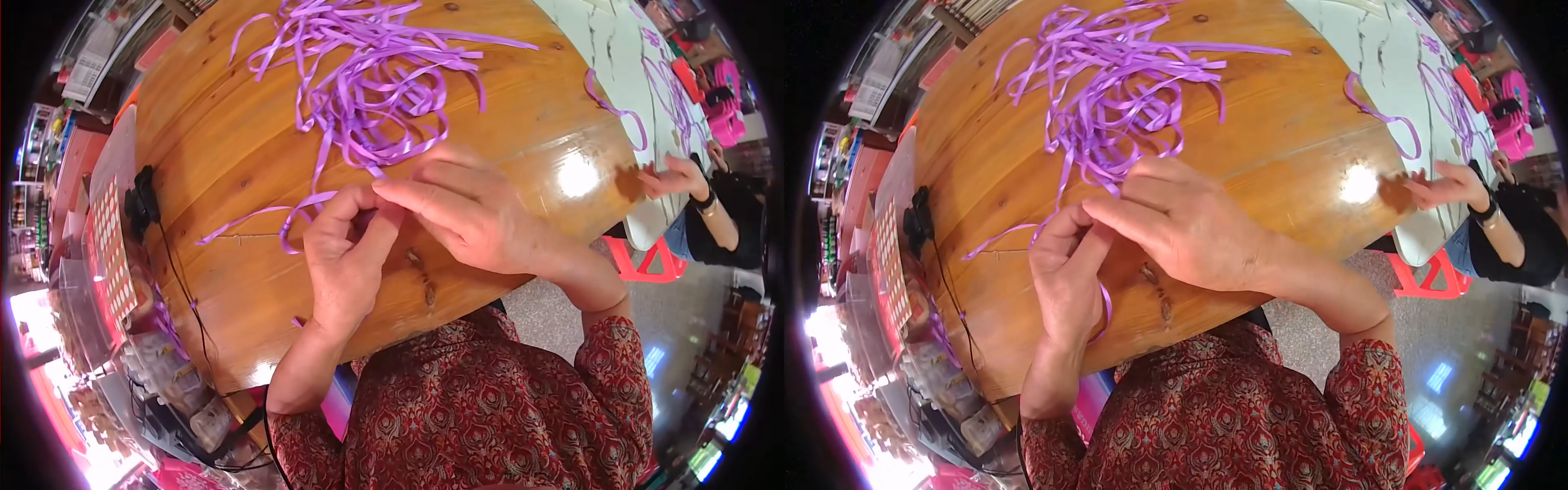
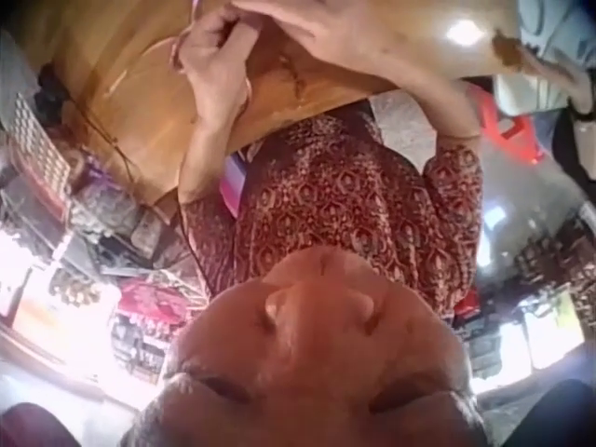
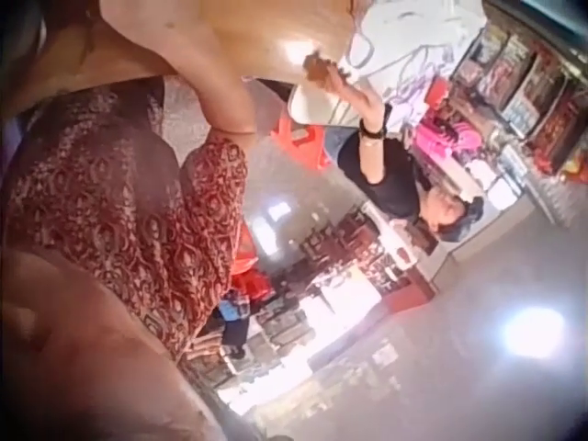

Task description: The person picks up a purple ribbon and ties a series of knots along its length by hand. After finishing one ribbon, they set it aside and repeat the process with another ribbon from the pile.

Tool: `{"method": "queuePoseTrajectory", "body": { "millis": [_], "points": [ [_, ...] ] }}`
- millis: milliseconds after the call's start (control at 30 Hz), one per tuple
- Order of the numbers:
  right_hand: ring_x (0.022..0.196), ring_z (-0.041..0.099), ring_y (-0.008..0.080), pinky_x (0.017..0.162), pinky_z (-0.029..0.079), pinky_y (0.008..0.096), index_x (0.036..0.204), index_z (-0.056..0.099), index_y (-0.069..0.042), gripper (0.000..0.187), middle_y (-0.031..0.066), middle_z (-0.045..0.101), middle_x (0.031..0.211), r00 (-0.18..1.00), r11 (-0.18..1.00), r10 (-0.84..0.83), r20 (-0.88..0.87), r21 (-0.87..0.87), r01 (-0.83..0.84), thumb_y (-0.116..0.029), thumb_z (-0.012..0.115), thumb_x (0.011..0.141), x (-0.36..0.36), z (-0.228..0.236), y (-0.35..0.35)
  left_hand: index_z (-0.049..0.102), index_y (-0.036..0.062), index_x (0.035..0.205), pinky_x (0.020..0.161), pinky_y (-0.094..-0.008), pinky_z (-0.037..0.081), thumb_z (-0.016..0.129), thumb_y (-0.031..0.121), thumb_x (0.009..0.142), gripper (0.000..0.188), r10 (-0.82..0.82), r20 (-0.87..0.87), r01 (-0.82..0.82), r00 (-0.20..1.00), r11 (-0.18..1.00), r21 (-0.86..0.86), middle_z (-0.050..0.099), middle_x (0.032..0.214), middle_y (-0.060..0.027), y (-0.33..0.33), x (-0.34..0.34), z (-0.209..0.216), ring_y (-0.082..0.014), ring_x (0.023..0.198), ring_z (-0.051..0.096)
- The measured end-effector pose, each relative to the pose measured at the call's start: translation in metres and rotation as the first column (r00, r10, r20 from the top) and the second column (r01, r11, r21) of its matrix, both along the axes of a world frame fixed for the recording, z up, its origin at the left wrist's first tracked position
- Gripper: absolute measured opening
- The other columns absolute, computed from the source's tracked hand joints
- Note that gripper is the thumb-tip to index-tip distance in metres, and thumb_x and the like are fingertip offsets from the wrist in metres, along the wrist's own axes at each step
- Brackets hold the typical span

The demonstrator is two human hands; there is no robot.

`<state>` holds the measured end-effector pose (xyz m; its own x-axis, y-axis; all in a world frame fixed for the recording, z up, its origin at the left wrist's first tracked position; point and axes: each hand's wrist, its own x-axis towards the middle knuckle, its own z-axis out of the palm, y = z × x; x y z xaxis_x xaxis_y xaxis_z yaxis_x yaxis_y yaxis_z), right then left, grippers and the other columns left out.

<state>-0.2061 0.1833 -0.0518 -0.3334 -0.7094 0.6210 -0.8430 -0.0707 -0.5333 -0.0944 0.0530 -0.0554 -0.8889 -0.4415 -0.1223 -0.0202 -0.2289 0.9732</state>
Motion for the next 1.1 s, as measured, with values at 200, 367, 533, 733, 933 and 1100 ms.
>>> {"method": "queuePoseTrajectory", "body": {
  "millis": [200, 367, 533, 733, 933, 1100],
  "points": [
    [0.080, 0.056, 0.0212, 0.065, 0.049, 0.0331, 0.105, 0.064, 0.002, 0.040, 0.0054, 0.054, 0.078, 0.892, 0.991, 0.126, -0.433, 0.092, -0.095, -0.007, 0.061, 0.066, -0.017, 0.004, -0.005, 0.063, 0.0002, 0.092, 0.063, -0.0169, 0.041, 0.060, -0.005, 0.080, 0.013, -0.032, 0.067, 0.030, 0.997, 0.999, 0.026, 0.059, 0.078, 0.0029, -0.013, -0.007, 0.002, -0.0028, 0.070, 0.053],
    [0.076, 0.054, 0.0186, 0.061, 0.048, 0.0286, 0.098, 0.064, 0.003, 0.032, 0.0043, 0.051, 0.075, 0.812, 0.945, 0.291, -0.506, 0.018, -0.328, -0.008, 0.062, 0.068, -0.022, 0.006, -0.009, 0.062, -0.0006, 0.093, 0.059, -0.0211, 0.046, 0.059, -0.006, 0.074, 0.021, -0.133, 0.240, 0.125, 0.962, 0.991, 0.047, 0.061, 0.081, -0.0023, -0.030, 0.004, 0.006, -0.0087, 0.070, 0.057],
    [0.070, 0.051, 0.0158, 0.055, 0.043, 0.0254, 0.094, 0.063, 0.002, 0.026, 0.0032, 0.047, 0.072, 0.803, 0.943, 0.187, -0.566, -0.126, -0.308, -0.010, 0.062, 0.071, -0.018, 0.004, -0.017, 0.060, -0.0007, 0.094, 0.056, -0.0205, 0.045, 0.061, -0.004, 0.076, 0.019, -0.139, 0.170, 0.117, 0.976, 0.984, 0.131, 0.060, 0.079, -0.0010, -0.029, 0.003, 0.004, -0.0081, 0.066, 0.055],
    [0.069, 0.050, 0.0164, 0.056, 0.043, 0.0276, 0.090, 0.062, -0.002, 0.021, 0.0024, 0.046, 0.071, 0.839, 0.981, 0.115, -0.532, -0.072, -0.180, -0.012, 0.062, 0.072, -0.019, 0.008, -0.010, 0.060, -0.0005, 0.094, 0.058, -0.0183, 0.043, 0.063, 0.001, 0.081, 0.013, -0.121, 0.122, 0.108, 0.985, 0.988, 0.108, 0.059, 0.080, -0.0004, -0.024, 0.004, -0.001, -0.0065, 0.067, 0.053],
    [0.076, 0.055, 0.0221, 0.063, 0.045, 0.0345, 0.087, 0.062, -0.006, 0.019, 0.0030, 0.053, 0.076, 0.978, 0.977, 0.134, -0.158, -0.141, -0.157, -0.009, 0.069, 0.070, -0.019, -0.008, -0.009, 0.059, -0.0006, 0.094, 0.055, -0.0171, 0.035, 0.060, 0.000, 0.085, 0.009, -0.046, 0.025, 0.044, 0.999, 0.995, 0.086, 0.058, 0.080, 0.0004, -0.019, 0.000, -0.011, -0.0045, 0.062, 0.046],
    [0.075, 0.057, 0.0251, 0.064, 0.046, 0.0351, 0.085, 0.062, -0.006, 0.013, 0.0069, 0.058, 0.079, 0.973, 0.975, 0.174, 0.151, -0.167, -0.148, -0.006, 0.070, 0.075, -0.013, -0.009, -0.013, 0.059, 0.0005, 0.094, 0.056, -0.0163, 0.035, 0.060, -0.002, 0.084, 0.010, 0.036, -0.007, -0.036, 0.999, 0.999, 0.028, 0.056, 0.079, 0.0026, -0.014, 0.003, -0.012, -0.0023, 0.064, 0.045]
  ]
}}
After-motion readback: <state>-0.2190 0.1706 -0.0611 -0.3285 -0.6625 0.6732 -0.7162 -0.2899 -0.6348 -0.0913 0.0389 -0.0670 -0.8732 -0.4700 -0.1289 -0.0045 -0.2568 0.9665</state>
